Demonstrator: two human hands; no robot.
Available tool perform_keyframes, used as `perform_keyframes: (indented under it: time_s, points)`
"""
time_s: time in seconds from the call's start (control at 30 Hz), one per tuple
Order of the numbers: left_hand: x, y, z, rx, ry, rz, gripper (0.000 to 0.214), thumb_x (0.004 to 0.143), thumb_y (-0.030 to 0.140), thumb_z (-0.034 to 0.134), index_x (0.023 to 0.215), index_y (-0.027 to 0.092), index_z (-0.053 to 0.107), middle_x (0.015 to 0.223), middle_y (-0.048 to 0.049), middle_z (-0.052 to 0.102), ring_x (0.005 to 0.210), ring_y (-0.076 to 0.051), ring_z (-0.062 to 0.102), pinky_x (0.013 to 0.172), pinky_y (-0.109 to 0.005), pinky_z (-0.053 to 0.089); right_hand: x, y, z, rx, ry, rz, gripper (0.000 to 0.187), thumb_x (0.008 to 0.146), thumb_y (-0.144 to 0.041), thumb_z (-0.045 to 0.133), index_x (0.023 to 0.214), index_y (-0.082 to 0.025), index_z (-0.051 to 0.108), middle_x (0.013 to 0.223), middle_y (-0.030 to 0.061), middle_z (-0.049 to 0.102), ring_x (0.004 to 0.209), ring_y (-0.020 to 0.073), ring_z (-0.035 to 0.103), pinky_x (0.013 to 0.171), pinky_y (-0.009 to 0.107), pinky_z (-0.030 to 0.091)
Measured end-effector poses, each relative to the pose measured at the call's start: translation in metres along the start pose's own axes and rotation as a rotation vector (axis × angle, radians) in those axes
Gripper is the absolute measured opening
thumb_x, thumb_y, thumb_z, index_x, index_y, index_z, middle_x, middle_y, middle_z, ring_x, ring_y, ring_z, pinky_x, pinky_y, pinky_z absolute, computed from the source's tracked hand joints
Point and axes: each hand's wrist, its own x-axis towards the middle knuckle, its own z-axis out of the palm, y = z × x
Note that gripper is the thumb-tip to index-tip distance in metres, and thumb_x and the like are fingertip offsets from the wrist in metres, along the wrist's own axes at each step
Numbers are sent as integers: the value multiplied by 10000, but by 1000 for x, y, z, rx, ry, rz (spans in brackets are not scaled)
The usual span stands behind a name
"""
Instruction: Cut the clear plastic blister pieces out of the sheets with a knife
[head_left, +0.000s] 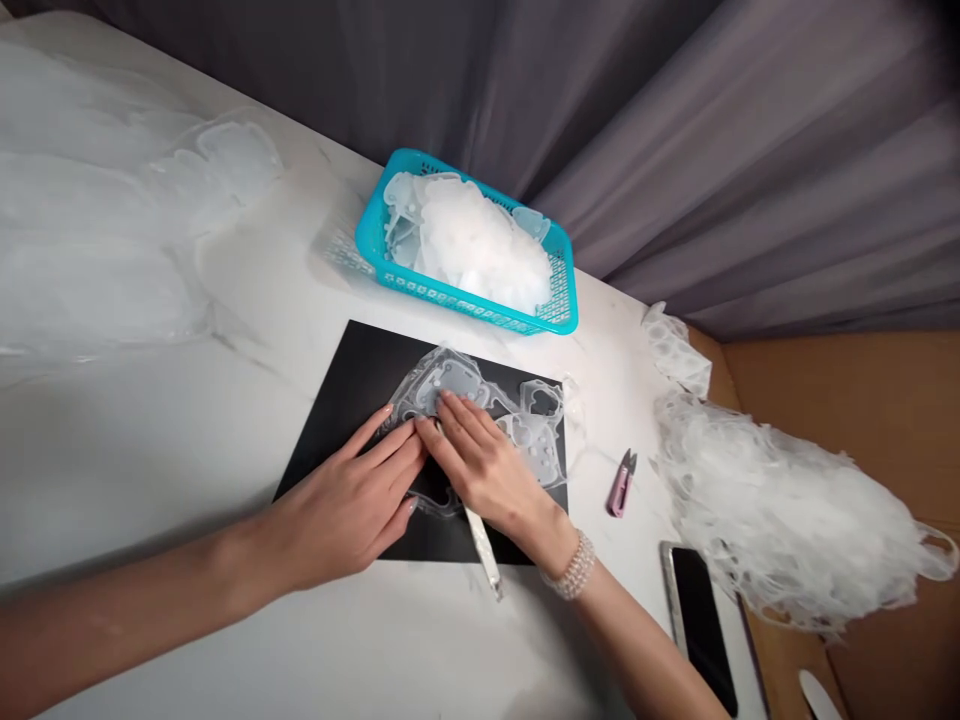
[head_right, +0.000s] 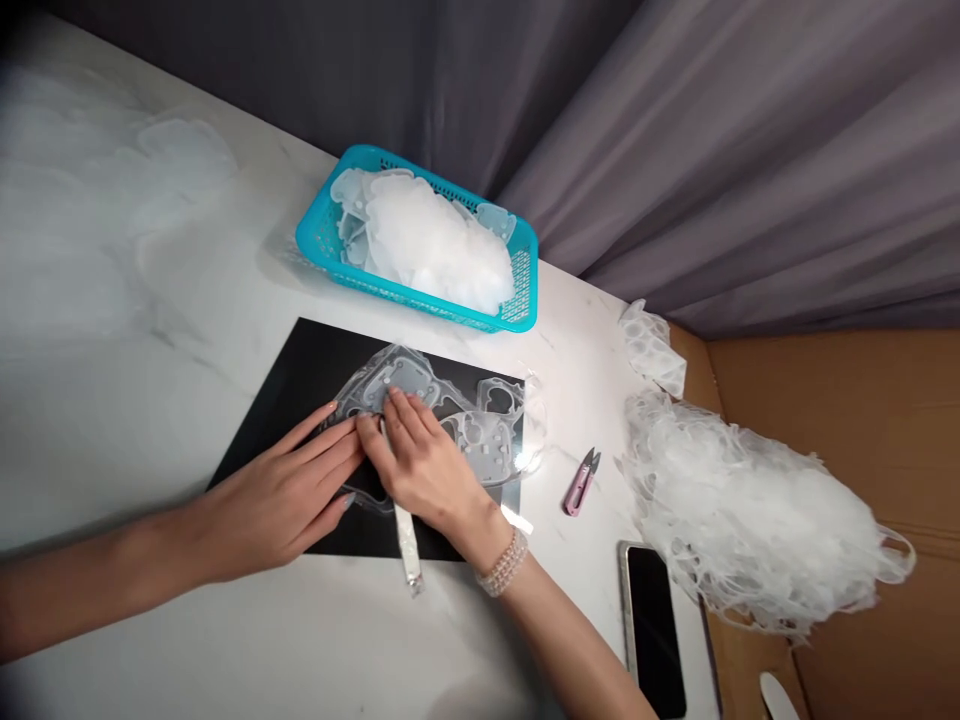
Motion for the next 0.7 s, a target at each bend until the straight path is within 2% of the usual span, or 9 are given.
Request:
perform_keyframes:
  time_s: [0.1, 0.17, 0.23, 0.3, 0.37, 0.43, 0.5, 0.57, 0.7]
  points:
    - [0, -3, 0, -21, 0, -2, 445, 987, 285, 437, 1316, 46, 618, 1326, -181, 636, 1285, -320, 534, 1222, -518, 226, 3, 2, -2, 184, 61, 39, 394, 1016, -123, 368, 1337, -95, 594, 1314, 193, 651, 1373, 282, 502, 1137, 461, 460]
    - [1, -5, -1, -30, -1, 3, 473, 978, 278, 449, 1366, 37, 575, 1413, -181, 575, 1333, -316, 500, 1224, -488, 237, -5, 20, -9, 401, 162, 230, 390, 1022, -157, 366, 1318, -199, 616, 1313, 108, 667, 1298, 237, 581, 1096, 423, 509]
    - [2, -6, -2, -34, -8, 7, 488, 975, 256, 450, 1402, 38, 538, 1463, -168, 534, 1360, -303, 478, 1219, -454, 261, -27, 54, -25, 598, 348, 572, 309, 1011, -251, 456, 1224, -284, 677, 1239, 49, 710, 1175, 238, 667, 1040, 434, 550]
    - [3, -6, -4, -30, -22, 6, 483, 979, 250, 444, 1408, 48, 533, 1467, -160, 532, 1362, -295, 478, 1210, -438, 281, -62, 97, -49, 762, 726, 910, 142, 898, -330, 667, 993, -278, 759, 1046, 64, 768, 1037, 284, 725, 952, 456, 588]
    - [4, -6, -5, -19, -31, 4, 479, 988, 267, 436, 1399, 45, 541, 1456, -167, 540, 1350, -303, 487, 1202, -445, 289, -101, 133, -77, 747, 902, 1006, 72, 814, -319, 747, 883, -298, 755, 894, 74, 771, 981, 323, 738, 861, 504, 607]
    - [4, -7, -6, -20, -36, 2, 480, 994, 282, 430, 1395, 42, 541, 1448, -173, 544, 1336, -310, 495, 1197, -455, 294, -136, 150, -102, 727, 1025, 1032, 86, 759, -278, 783, 818, -328, 747, 864, 71, 765, 1024, 341, 721, 868, 532, 596]
    - [6, -7, -9, -55, -31, -11, 471, 999, 287, 431, 1393, 53, 541, 1432, -166, 559, 1323, -303, 506, 1191, -467, 306, -157, 142, -117, 720, 1134, 1024, 114, 767, -251, 769, 827, -346, 751, 928, 57, 766, 1095, 315, 695, 926, 503, 579]
    - [10, -6, -17, -135, 1, -48, 424, 1005, 271, 421, 1351, 86, 582, 1374, -140, 609, 1289, -280, 538, 1164, -468, 358, -158, 116, -119, 736, 1173, 1015, 143, 794, -243, 740, 899, -338, 760, 994, 37, 760, 1099, 279, 694, 947, 457, 577]
    - [25, 1, -44, -452, 117, -245, 357, 1014, 266, 404, 1253, 177, 653, 1248, -77, 688, 1144, -216, 643, 967, -366, 551, -109, 48, -100, 978, 1006, 975, 176, 856, -259, 676, 1022, -282, 731, 977, 26, 747, 1016, 244, 722, 888, 434, 605]
